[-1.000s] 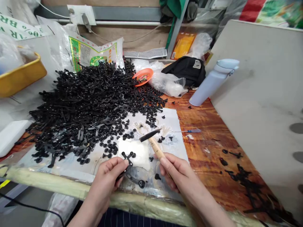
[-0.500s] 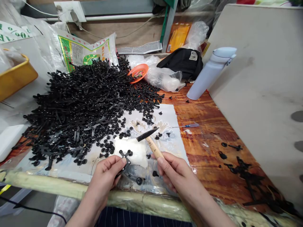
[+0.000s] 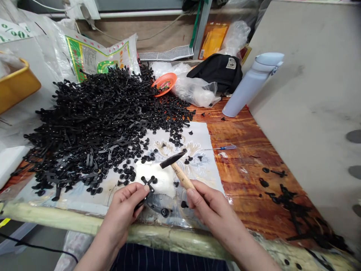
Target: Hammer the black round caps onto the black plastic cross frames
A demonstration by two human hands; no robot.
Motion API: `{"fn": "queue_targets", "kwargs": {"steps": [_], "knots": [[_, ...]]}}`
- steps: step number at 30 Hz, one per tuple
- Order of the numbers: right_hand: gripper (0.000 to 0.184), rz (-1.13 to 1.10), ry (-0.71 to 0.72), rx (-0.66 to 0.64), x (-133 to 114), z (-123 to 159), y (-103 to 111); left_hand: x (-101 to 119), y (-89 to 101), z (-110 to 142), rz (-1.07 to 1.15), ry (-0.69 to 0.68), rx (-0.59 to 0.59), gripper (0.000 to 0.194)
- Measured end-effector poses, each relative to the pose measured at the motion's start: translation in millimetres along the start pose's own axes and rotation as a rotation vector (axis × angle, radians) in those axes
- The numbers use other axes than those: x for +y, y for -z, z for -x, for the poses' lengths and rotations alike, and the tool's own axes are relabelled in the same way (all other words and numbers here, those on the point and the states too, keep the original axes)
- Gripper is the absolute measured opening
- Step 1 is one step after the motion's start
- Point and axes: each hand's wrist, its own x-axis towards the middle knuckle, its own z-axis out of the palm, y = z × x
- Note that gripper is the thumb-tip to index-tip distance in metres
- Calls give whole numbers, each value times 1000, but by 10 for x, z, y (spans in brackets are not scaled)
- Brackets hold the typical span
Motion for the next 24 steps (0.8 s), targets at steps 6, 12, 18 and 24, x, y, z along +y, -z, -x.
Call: {"fn": "queue_targets", "kwargs": {"steps": [6,12,18,24], "knots": [[30,-2,9,0,-19,33,0,2,-42,11,-12,-18,26,39],[27,137,104,33,-79,38,15,-15,-26,-7,-46,-13,10,41],[44,388,268,3,-119,63,28,-21,-16,-32,-108,-39,2,41],[48,448,434,59,-138,104,104,-77,33,-76,-195,-62,-40,38]]}}
